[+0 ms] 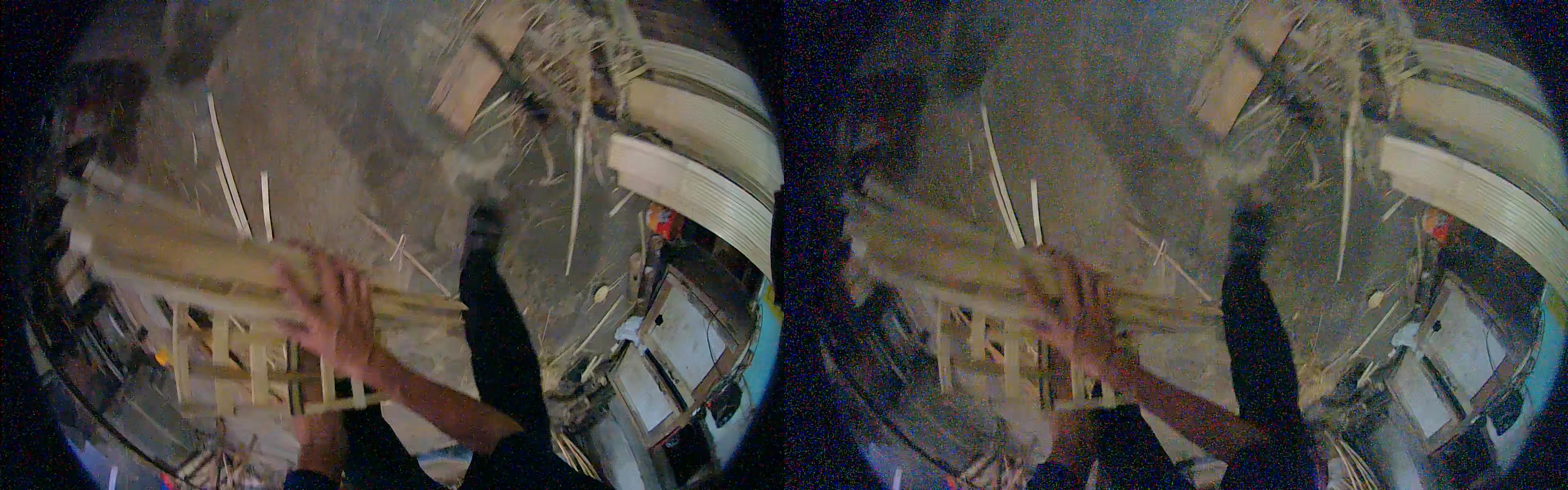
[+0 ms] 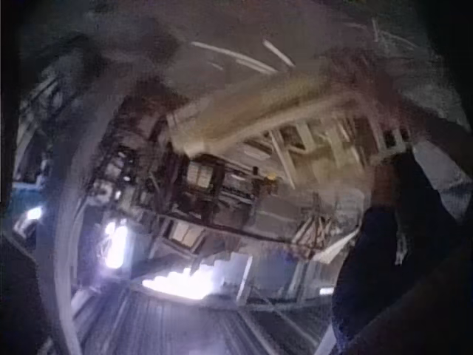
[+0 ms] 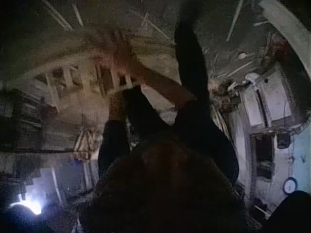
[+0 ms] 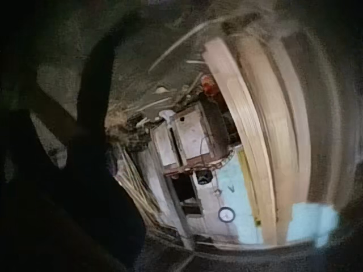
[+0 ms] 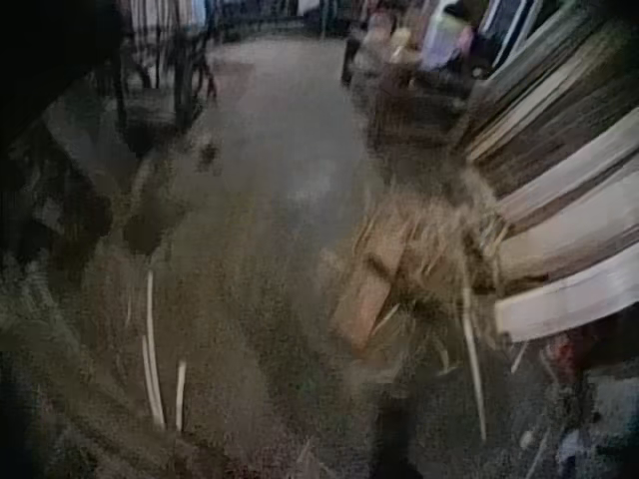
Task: The person uses a knife to shave thin strips from bamboo pieces, repeatedly picking up new strips and shaving them over a wooden block. The person then gathers the shaved strips and places them into a woven bamboo basket.
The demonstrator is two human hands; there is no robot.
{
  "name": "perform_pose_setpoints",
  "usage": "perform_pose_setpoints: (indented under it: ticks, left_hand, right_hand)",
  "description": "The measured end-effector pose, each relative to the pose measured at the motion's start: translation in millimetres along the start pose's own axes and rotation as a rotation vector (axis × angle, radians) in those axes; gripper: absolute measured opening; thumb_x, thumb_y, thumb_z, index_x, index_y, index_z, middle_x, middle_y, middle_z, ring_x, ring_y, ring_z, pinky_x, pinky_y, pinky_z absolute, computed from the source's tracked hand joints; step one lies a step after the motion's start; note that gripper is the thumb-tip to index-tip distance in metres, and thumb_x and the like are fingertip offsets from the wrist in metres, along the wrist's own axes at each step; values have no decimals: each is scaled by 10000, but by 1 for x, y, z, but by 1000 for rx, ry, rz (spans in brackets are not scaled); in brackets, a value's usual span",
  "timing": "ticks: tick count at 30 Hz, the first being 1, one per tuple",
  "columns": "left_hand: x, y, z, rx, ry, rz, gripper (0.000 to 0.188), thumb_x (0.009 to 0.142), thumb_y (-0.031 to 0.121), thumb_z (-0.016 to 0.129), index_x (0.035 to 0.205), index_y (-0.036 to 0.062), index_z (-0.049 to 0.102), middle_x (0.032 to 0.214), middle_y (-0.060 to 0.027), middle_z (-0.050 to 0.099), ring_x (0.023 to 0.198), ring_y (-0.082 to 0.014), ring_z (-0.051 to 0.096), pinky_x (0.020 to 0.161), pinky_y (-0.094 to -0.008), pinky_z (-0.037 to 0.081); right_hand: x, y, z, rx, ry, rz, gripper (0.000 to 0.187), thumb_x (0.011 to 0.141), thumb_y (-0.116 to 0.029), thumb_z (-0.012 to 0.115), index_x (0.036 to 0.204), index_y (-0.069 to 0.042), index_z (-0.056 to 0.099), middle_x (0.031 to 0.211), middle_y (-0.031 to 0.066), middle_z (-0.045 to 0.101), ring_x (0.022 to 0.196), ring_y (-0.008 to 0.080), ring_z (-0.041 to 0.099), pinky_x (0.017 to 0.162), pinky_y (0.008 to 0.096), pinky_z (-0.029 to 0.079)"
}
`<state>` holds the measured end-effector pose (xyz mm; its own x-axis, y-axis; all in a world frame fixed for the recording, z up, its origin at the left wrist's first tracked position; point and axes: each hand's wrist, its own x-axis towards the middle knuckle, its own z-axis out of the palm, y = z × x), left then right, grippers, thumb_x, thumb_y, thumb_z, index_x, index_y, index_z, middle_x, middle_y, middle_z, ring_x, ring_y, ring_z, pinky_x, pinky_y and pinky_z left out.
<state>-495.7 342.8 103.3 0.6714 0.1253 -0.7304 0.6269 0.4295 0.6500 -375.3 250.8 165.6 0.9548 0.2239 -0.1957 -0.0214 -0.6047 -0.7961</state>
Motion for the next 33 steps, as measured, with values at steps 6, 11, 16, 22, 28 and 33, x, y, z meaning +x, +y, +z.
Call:
perform_pose_setpoints:
  ticks: [6,11,16,22,28,33]
  left_hand:
    - [-61,171,140,-17,-366,442,461,912,450,420,1159,83,551,871,-59,569,795,-201,569,786,-327,476]
    - [-127,319,279,-220,-991,880,440,912,432,434,1137,80,571,828,-57,582,758,-196,580,765,-321,485]
    - [-164,403,364,-447,-1449,1005,420,911,415,448,1115,77,591,784,-55,595,721,-190,591,745,-316,494]
    - [-191,438,413,-463,-1720,1019,396,911,395,464,1088,74,616,731,-53,610,677,-184,604,720,-309,505]
    - [-169,469,400,-564,-1733,1059,374,911,374,481,1061,71,640,678,-51,625,632,-177,617,695,-302,516]
    - [-174,480,383,-634,-1764,1002,360,911,360,492,1044,69,657,643,-49,635,603,-173,626,678,-298,523]
  right_hand:
    - [-15,-81,-166,85,66,-141,678,805,-424,595,1363,-127,348,1286,209,427,1152,388,428,950,526,363]
    - [-38,-97,-299,106,142,-160,583,833,-377,567,1311,-99,383,1229,191,463,1100,358,460,915,493,387]
    - [-50,-98,-369,53,170,-127,492,860,-331,538,1260,-70,418,1171,172,499,1048,328,492,880,460,410]
    - [-75,-96,-435,8,241,-59,390,893,-275,503,1198,-35,459,1101,151,542,985,292,530,838,421,438]
    - [-80,-116,-501,-156,453,82,304,926,-219,469,1136,-1,501,1032,129,585,923,256,569,796,381,467]
    - [-53,-71,-534,-107,924,414,257,953,-172,440,1084,28,536,974,111,621,871,226,601,761,348,490]
